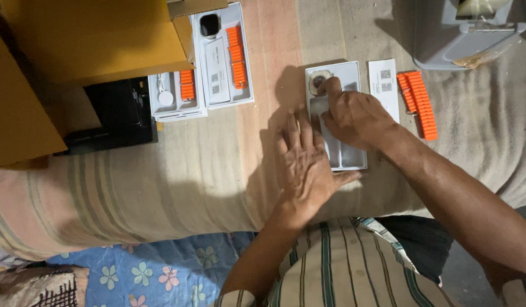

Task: The person packs small camera product boxes at a padded work surface. They fold a paper insert, place a round camera device into a white plastic tray, add an orange strap and paperwork, close the retail box, and place it into a yellow cardboard shipping box, repeating the packing cycle.

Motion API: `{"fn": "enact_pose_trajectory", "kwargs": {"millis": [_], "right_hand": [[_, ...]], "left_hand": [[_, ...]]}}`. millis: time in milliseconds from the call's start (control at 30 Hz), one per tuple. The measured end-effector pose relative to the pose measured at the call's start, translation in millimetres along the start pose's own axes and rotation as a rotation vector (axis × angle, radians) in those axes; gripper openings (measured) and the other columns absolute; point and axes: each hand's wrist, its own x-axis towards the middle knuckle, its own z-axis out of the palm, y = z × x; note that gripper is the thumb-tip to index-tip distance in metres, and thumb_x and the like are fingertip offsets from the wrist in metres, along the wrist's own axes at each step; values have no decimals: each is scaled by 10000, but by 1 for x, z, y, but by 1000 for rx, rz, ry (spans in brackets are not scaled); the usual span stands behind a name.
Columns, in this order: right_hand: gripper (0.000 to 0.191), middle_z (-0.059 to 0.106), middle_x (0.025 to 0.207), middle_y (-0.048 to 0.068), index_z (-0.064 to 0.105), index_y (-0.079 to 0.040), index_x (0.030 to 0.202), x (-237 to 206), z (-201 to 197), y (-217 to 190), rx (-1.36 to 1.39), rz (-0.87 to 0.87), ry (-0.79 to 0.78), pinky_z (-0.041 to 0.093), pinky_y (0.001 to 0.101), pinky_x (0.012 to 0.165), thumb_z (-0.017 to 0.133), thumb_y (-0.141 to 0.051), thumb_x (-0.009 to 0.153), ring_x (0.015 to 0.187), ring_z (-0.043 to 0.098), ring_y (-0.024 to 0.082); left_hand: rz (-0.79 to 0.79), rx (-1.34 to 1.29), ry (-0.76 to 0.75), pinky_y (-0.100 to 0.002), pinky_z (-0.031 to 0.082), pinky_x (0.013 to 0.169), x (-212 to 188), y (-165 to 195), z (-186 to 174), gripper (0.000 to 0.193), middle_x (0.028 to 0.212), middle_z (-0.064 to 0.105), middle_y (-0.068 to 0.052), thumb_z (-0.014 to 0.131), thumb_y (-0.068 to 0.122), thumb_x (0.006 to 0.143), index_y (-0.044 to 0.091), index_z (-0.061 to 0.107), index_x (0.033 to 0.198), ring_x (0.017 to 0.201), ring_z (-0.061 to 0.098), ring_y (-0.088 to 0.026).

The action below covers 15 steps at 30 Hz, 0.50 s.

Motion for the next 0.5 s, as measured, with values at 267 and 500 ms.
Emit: {"fn": "enact_pose_trajectory", "kwargs": {"millis": [267, 500], "right_hand": [[425, 687, 668, 235, 403, 50, 1317, 1, -1, -1, 32, 36, -75, 589, 476, 604, 551, -127, 960, 635, 722, 405], [463, 688, 694, 269, 402, 62, 1305, 2, 0, 4, 58, 39, -82, 579, 509, 728, 578, -128, 921, 711, 713, 447]], "left_hand": [[41, 11, -14, -634, 118, 1235, -18, 0, 3, 1345, 1663, 115, -322, 566, 962, 646, -168, 529, 1374, 1562, 59, -467], [63, -16, 37, -640, 108, 1210, -4, -7, 9, 1374, 1644, 131, -348, 575, 940, 557, -150, 517, 1391, 1542, 60, -479]]}}
